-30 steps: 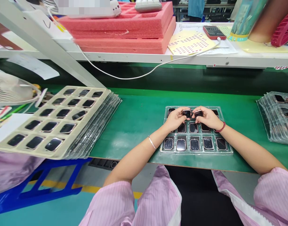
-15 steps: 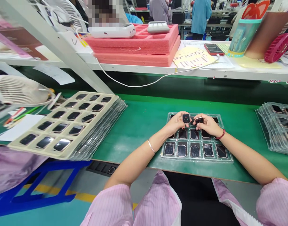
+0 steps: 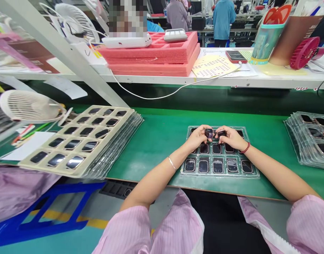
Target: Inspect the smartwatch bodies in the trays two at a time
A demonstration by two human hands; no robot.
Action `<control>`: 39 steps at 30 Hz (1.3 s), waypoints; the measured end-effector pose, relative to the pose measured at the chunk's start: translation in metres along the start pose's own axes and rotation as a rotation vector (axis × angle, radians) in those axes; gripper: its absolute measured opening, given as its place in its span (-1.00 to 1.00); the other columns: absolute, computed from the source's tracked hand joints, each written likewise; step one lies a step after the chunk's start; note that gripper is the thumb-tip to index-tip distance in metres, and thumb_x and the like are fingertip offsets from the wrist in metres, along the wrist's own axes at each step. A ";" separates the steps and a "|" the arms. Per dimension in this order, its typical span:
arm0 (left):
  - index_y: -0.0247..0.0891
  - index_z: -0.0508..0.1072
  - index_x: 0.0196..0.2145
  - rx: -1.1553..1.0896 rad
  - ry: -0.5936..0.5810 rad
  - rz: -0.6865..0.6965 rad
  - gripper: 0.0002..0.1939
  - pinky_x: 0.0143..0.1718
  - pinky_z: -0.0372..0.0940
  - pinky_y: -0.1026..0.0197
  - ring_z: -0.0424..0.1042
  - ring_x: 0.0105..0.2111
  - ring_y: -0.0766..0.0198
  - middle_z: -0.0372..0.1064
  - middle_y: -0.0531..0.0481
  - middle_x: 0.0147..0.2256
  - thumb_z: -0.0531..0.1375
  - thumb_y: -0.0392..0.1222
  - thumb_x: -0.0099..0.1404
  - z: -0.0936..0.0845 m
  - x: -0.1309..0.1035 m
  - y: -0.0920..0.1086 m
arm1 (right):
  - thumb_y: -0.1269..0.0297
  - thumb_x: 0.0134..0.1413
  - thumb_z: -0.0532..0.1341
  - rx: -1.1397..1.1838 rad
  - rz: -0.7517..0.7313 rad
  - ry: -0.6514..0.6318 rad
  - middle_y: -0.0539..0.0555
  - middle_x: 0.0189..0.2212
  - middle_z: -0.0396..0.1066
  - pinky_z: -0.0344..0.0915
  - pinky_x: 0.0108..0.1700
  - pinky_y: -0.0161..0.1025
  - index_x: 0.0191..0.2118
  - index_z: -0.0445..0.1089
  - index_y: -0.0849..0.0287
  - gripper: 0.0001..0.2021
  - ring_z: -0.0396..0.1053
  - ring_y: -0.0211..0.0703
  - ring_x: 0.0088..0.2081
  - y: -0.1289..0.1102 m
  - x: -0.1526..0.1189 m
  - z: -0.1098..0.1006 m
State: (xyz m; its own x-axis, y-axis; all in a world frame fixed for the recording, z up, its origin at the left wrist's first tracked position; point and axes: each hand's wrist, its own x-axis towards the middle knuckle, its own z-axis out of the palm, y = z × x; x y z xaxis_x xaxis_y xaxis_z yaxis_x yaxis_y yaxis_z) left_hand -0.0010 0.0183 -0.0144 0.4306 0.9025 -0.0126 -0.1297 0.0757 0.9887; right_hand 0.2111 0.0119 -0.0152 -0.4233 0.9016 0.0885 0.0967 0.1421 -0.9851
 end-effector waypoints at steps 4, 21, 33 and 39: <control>-0.27 0.31 -0.09 -0.039 0.006 -0.022 -0.42 -0.50 0.19 0.37 0.46 -0.44 0.36 0.45 0.04 -0.33 0.15 -0.45 -0.15 -0.002 0.002 0.000 | 0.38 -0.06 0.24 -0.003 -0.009 -0.007 0.04 -0.28 0.47 0.50 -0.32 -0.18 -0.13 0.34 0.16 -0.71 0.47 -0.22 -0.46 0.001 0.000 0.000; -0.13 0.43 -0.25 -0.483 -1.073 -0.364 -0.54 -0.40 0.41 0.34 0.51 -0.36 0.28 0.41 0.08 -0.35 0.13 -0.46 -0.16 0.079 -0.111 0.139 | -0.03 0.19 0.24 0.179 0.130 -0.024 0.22 -0.08 0.54 0.51 -0.33 -0.27 0.08 0.41 0.17 -0.54 0.56 -0.12 -0.26 -0.006 0.001 -0.008; -0.22 0.30 -0.11 -0.159 -0.039 0.145 -0.48 -0.49 0.25 0.40 0.42 -0.47 0.42 0.46 0.05 -0.32 0.19 -0.46 -0.08 0.007 -0.044 0.104 | 0.00 -0.05 0.45 0.707 0.309 -0.483 0.06 -0.29 0.41 0.43 -0.49 -0.41 -0.18 0.35 0.19 -0.54 0.52 -0.25 -0.42 -0.158 -0.082 0.062; -0.28 0.28 -0.15 -0.063 0.024 -0.036 -0.56 -0.49 0.21 0.36 0.48 -0.45 0.36 0.49 -0.02 -0.29 0.15 -0.41 -0.07 0.013 0.000 0.027 | -0.05 -0.20 0.50 0.766 0.409 -0.482 0.05 -0.33 0.37 0.33 -0.53 -0.45 -0.21 0.36 0.17 -0.48 0.39 -0.33 -0.45 -0.190 -0.107 0.080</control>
State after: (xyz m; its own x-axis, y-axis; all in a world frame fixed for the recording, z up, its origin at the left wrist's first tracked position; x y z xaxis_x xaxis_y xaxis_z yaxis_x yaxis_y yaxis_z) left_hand 0.0068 0.0153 0.0144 0.4148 0.9084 -0.0527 -0.1710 0.1347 0.9760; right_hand 0.1662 -0.1446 0.1509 -0.8249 0.5352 -0.1818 -0.2185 -0.5986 -0.7706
